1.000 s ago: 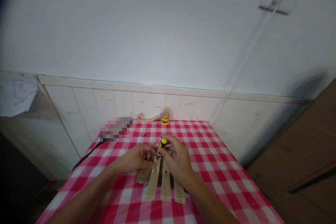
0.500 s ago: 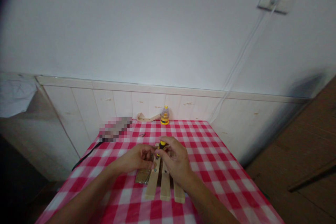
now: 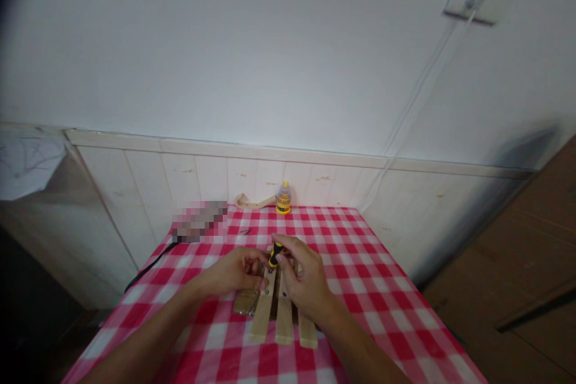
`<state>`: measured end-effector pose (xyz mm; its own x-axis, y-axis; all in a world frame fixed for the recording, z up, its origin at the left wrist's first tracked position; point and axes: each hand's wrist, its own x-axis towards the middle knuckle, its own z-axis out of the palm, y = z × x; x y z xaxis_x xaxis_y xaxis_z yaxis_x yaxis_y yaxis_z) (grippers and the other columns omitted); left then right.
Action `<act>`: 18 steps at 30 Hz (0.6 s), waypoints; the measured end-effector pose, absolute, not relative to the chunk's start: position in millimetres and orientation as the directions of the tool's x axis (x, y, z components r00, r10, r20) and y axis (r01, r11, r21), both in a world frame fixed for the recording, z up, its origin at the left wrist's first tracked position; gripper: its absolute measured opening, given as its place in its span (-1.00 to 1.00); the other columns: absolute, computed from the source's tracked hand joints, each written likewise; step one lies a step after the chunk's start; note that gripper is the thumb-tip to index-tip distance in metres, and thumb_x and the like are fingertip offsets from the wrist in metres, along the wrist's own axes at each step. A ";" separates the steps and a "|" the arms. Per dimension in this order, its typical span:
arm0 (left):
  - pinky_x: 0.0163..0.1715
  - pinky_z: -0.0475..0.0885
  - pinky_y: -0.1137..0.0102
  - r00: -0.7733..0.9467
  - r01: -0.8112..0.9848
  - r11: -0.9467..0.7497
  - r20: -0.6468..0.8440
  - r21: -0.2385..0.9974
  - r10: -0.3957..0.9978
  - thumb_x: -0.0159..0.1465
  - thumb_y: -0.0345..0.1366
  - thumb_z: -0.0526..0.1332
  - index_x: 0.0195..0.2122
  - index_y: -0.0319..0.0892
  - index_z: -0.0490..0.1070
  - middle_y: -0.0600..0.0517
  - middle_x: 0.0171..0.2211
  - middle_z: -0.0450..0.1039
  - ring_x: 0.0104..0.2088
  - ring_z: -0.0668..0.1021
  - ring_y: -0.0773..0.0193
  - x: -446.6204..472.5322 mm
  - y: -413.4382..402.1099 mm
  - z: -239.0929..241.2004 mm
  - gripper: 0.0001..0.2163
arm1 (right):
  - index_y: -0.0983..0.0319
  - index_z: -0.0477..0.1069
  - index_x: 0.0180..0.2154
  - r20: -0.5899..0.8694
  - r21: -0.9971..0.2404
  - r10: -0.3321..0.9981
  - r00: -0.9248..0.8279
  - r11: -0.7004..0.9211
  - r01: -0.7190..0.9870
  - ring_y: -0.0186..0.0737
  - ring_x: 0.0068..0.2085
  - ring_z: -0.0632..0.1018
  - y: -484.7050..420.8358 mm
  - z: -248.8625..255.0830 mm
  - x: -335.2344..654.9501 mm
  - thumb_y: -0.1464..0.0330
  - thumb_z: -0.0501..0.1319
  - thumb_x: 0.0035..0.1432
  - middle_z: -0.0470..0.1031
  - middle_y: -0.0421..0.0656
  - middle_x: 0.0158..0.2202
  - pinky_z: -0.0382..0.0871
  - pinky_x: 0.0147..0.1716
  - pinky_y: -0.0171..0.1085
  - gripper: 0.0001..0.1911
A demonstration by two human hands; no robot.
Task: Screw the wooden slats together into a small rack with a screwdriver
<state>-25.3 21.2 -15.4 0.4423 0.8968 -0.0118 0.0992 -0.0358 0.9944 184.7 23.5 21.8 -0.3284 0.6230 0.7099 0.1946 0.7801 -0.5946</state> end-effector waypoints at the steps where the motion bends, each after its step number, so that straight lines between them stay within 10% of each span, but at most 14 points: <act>1: -0.56 0.08 0.49 0.443 0.101 -0.036 -0.013 0.994 0.897 -0.04 -0.10 0.56 -0.24 -0.24 0.52 0.23 -0.59 0.28 -0.57 0.24 0.46 -25.3 21.0 -15.3 -0.57 | 0.08 0.52 0.10 0.706 -0.598 0.628 -0.327 0.776 0.200 -0.15 -0.14 0.69 23.6 21.4 184.3 0.46 0.22 0.30 0.67 -0.10 -0.09 0.62 -0.11 -0.20 -0.63; 18: -0.54 0.07 0.49 0.423 0.144 -0.043 -0.023 0.989 0.906 -0.04 -0.11 0.54 -0.33 -0.23 0.48 0.23 -0.58 0.24 -0.55 0.23 0.46 -25.0 18.8 -10.6 -0.61 | 0.07 0.57 0.05 0.695 -0.637 0.665 -0.274 0.746 0.196 -0.19 -0.21 0.67 21.1 25.2 179.3 0.44 0.27 0.26 0.66 -0.13 -0.16 0.62 -0.19 -0.24 -0.65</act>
